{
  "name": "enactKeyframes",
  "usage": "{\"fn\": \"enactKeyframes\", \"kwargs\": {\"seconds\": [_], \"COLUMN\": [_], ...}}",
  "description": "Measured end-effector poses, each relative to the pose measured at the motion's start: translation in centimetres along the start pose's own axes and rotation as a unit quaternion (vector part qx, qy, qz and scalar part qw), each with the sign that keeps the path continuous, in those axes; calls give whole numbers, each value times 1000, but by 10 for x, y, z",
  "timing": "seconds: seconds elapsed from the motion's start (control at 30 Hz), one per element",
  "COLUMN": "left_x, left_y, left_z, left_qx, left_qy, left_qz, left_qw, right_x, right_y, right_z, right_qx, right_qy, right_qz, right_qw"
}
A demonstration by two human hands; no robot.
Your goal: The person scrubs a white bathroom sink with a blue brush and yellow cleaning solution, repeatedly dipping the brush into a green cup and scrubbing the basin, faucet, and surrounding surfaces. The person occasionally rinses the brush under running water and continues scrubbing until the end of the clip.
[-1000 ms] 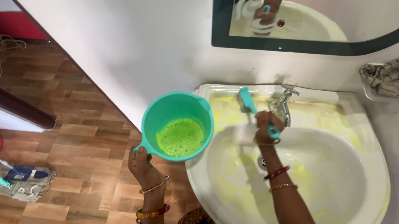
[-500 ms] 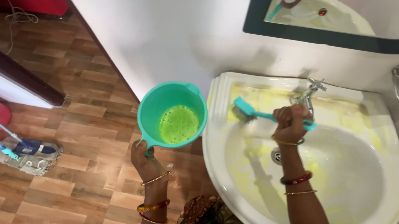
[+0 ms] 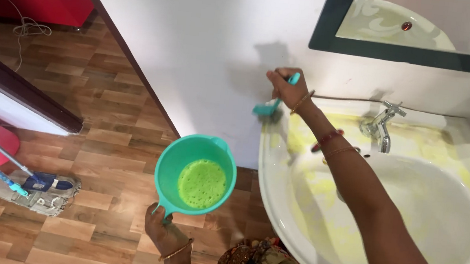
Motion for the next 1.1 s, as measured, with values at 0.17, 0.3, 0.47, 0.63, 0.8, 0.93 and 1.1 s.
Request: {"fn": "enactKeyframes", "kwargs": {"seconds": [0.17, 0.3, 0.47, 0.63, 0.8, 0.93, 1.1], "left_x": [13, 24, 27, 31, 29, 23, 27], "left_y": [-31, -49, -48, -47, -44, -44, -48], "left_z": [4, 11, 21, 17, 25, 24, 28], "left_qx": [-18, -4, -9, 15, 50, 60, 63], "left_qy": [13, 11, -3, -10, -9, -21, -27], "left_qz": [-27, -45, -38, -43, -25, -32, -37], "left_qw": [999, 999, 999, 999, 998, 997, 997], "right_x": [0, -15, 14, -34, -19, 3, -59], "right_y": [22, 46, 30, 71, 71, 28, 41], "right_z": [19, 14, 14, 12, 12, 10, 4], "right_qx": [-70, -149, -124, -200, -207, -151, -141], "right_qy": [-4, 90, -68, 12, 45, -92, -49], "right_qz": [-23, 58, 14, 134, 136, 13, 50], "right_qw": [997, 983, 990, 970, 968, 984, 988]}}
Point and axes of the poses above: each hand's wrist, its own x-axis towards the middle knuckle, its own y-axis out of the palm, z = x × y, the point moved 8 cm from there along x, towards the middle knuckle, and after that the axes turned 6 degrees about y, right-handed, at the moved point
